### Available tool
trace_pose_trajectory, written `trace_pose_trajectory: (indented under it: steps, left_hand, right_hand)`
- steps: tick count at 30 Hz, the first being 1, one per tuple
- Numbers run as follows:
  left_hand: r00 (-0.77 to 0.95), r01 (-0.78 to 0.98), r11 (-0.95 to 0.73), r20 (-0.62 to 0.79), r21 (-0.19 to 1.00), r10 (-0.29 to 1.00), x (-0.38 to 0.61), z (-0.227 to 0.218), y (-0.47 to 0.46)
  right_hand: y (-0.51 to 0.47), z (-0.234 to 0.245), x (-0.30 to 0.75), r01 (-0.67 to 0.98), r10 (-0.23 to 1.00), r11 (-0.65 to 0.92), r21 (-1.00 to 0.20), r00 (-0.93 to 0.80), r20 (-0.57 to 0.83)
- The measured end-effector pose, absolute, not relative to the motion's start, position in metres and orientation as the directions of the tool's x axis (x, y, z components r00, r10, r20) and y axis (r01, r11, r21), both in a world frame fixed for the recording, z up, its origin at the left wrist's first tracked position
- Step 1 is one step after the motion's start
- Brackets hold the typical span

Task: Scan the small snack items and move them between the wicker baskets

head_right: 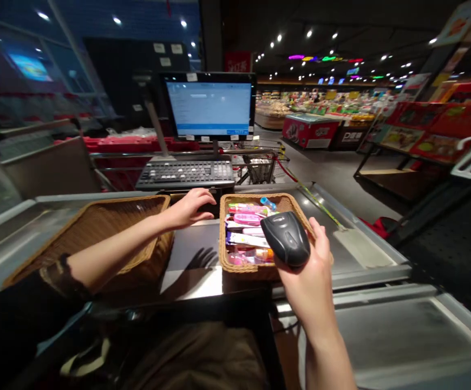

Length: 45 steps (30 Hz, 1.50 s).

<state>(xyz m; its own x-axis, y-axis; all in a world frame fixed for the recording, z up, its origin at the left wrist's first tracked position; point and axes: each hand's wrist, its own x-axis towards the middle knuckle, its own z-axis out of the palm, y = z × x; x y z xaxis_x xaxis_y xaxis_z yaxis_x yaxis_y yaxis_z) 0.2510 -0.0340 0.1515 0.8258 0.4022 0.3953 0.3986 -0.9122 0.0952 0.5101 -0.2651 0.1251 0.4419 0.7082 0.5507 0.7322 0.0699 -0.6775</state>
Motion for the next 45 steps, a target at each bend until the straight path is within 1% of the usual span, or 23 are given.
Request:
trace_pose_trajectory:
  steps: [2,4,7,9,12,14,16,17,19,24,30,34,37,40,45]
  left_hand:
    - [0.783,0.494,-0.859,0.36,0.134,0.507,0.198,0.154,-0.023]
    - [0.732,0.603,-0.783,0.283,0.152,0.619,0.149,0.151,-0.019]
    - [0.648,0.744,-0.657,0.105,0.126,0.754,0.086,0.139,-0.021]
    - [0.577,0.816,-0.57,-0.058,0.1,0.815,0.052,0.127,-0.025]
    - [0.407,0.906,-0.421,-0.352,0.041,0.843,0.009,0.104,-0.029]
    - [0.249,0.951,-0.308,-0.528,-0.025,0.812,-0.014,0.088,-0.031]
    - [0.13,0.97,-0.231,-0.644,-0.075,0.754,-0.031,0.072,-0.032]
    - [0.101,0.974,-0.212,-0.68,-0.082,0.726,-0.037,0.065,-0.032]
    - [0.096,0.975,-0.209,-0.72,-0.07,0.688,-0.044,0.052,-0.031]
    - [0.138,0.974,-0.225,-0.745,-0.017,0.653,-0.043,0.03,-0.028]
    - [0.174,0.98,-0.195,-0.642,0.039,0.747,-0.049,0.029,-0.016]
    - [0.18,0.981,-0.183,-0.627,0.06,0.758,-0.051,0.032,-0.012]
    - [0.186,0.981,-0.179,-0.662,0.079,0.726,-0.049,0.03,-0.011]
    - [0.188,0.98,-0.173,-0.72,0.096,0.668,-0.047,0.026,-0.011]
    - [0.138,0.987,-0.146,-0.807,0.065,0.574,-0.052,0.02,-0.014]
  right_hand:
    - [-0.255,0.123,0.499,0.732,0.734,0.108,-0.673,0.397,0.551]
    - [-0.245,0.123,0.486,0.734,0.761,0.152,-0.662,0.341,0.552]
    - [-0.229,0.126,0.462,0.754,0.78,0.206,-0.624,0.258,0.57]
    - [-0.22,0.129,0.446,0.769,0.782,0.247,-0.59,0.201,0.59]
    - [-0.208,0.129,0.424,0.79,0.787,0.307,-0.531,0.103,0.609]
    - [-0.201,0.125,0.415,0.803,0.787,0.34,-0.49,0.043,0.616]
    - [-0.194,0.12,0.408,0.814,0.786,0.372,-0.445,-0.022,0.617]
    - [-0.191,0.118,0.405,0.819,0.787,0.382,-0.427,-0.047,0.615]
    - [-0.187,0.116,0.399,0.824,0.795,0.382,-0.419,-0.062,0.604]
    - [-0.183,0.118,0.386,0.798,0.809,0.378,-0.468,-0.04,0.586]
    - [-0.181,0.118,0.384,0.791,0.821,0.374,-0.485,-0.038,0.57]
    - [-0.181,0.115,0.384,0.794,0.835,0.358,-0.491,-0.037,0.549]
    - [-0.181,0.114,0.386,0.796,0.835,0.361,-0.486,-0.044,0.548]
    - [-0.181,0.114,0.387,0.794,0.834,0.358,-0.492,-0.035,0.551]
    - [-0.181,0.115,0.387,0.791,0.85,0.327,-0.517,-0.006,0.527]
